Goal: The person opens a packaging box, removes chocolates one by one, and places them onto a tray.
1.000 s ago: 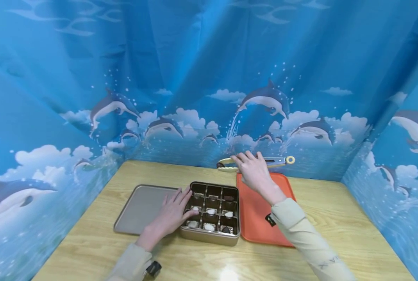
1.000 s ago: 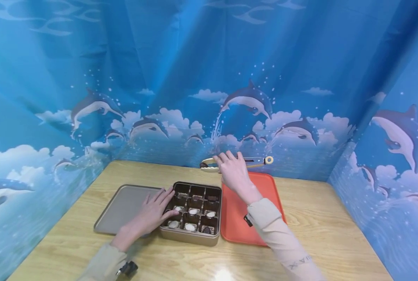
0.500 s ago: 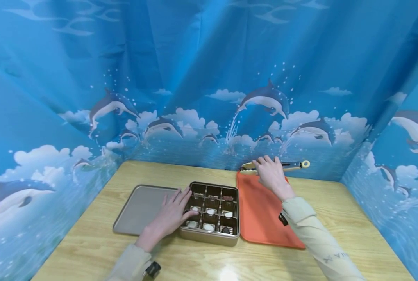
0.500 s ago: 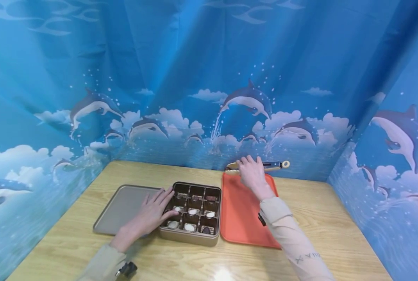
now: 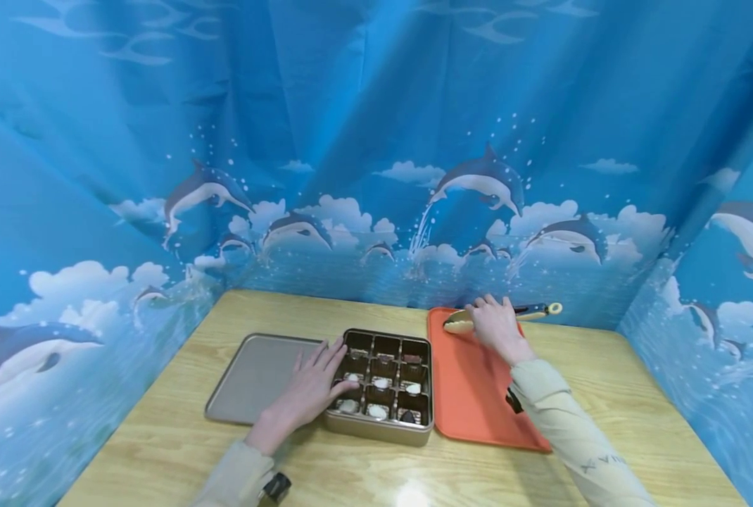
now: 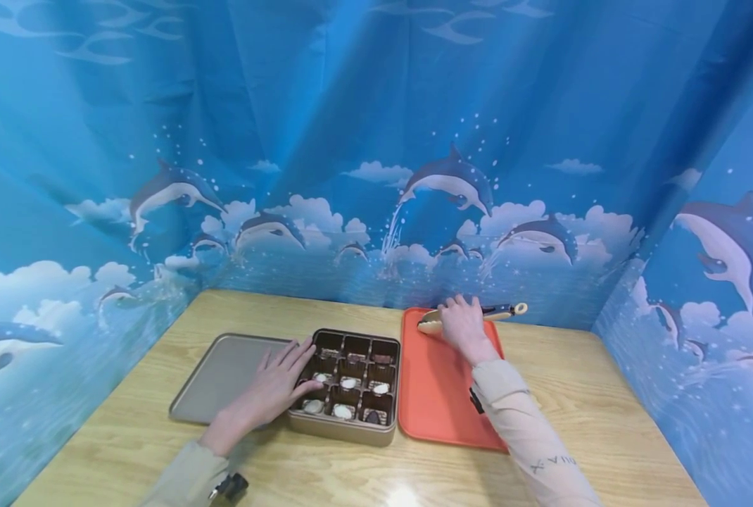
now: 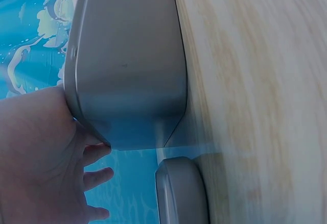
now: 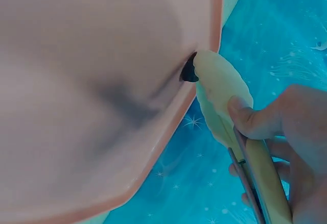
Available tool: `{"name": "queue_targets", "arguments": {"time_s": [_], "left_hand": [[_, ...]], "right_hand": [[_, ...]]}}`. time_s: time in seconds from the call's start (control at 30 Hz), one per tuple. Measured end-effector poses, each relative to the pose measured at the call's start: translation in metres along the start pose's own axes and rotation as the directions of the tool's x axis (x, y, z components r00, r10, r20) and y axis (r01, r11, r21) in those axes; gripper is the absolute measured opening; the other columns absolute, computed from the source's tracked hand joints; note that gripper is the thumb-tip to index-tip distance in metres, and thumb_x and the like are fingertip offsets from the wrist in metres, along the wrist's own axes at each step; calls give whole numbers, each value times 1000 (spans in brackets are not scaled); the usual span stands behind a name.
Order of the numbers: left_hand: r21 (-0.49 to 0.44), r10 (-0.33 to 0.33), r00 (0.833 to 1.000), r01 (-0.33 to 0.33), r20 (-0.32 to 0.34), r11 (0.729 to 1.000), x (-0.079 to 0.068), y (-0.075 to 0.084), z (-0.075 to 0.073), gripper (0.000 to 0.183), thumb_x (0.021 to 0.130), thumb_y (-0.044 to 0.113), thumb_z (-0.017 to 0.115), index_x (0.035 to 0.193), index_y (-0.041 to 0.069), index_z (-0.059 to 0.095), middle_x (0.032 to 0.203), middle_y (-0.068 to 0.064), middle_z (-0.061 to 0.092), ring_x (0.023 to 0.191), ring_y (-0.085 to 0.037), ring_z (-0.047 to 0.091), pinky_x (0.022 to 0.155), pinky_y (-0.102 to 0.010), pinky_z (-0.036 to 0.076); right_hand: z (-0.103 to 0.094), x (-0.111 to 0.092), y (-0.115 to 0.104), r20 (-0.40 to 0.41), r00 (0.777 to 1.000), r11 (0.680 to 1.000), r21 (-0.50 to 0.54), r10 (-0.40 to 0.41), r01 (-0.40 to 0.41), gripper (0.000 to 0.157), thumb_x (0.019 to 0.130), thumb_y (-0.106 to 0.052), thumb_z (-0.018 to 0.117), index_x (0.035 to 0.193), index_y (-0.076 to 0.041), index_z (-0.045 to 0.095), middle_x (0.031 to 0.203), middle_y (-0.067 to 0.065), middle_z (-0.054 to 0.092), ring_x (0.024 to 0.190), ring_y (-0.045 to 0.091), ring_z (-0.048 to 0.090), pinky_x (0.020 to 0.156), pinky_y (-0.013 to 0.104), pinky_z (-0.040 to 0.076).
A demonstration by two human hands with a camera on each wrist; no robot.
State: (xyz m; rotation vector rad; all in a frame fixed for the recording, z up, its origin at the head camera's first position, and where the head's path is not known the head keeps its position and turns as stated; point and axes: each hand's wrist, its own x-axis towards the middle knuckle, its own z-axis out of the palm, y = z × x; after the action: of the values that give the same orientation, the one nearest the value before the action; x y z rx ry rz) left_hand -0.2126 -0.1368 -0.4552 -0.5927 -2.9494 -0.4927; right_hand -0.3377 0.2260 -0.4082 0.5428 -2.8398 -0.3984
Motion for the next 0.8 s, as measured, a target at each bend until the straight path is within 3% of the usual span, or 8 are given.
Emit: {"name": "queue_targets", "arguments": {"time_s": [0.2,0.43,0.8], "left_hand": [[-3,2,1000,-2,-2,1000,1,0,1,79,101,54,50,157,1,31,167,-12,19,153,-40,17,120,-68,11],[4,4,1000,-4,-3,1000,2,-1,2,79,101,54,50,157,1,31,167,-12,19,153,-40,18,120,-68,10],[-18,-8,1000,8,-8,1000,3,-1,2,80,101,53,52,157,1,32,167,-12,19,153,-40,18,121,-68,10]], "right_hand": [[0,-5,1,-5,1000,999,32,17,-17,50,88,-24,80,133,-9,65,121,15,65,116,35,56,88,56,45],[-6,-15,5,-143,989,999,42,24,-19,62,85,-24,83,140,-8,60,127,15,63,119,35,53,86,55,44],[-23,-32,-8,-315,949,997,72,-15,39,58,88,-17,80,141,-8,58,126,14,64,112,34,56,77,50,43]]}}
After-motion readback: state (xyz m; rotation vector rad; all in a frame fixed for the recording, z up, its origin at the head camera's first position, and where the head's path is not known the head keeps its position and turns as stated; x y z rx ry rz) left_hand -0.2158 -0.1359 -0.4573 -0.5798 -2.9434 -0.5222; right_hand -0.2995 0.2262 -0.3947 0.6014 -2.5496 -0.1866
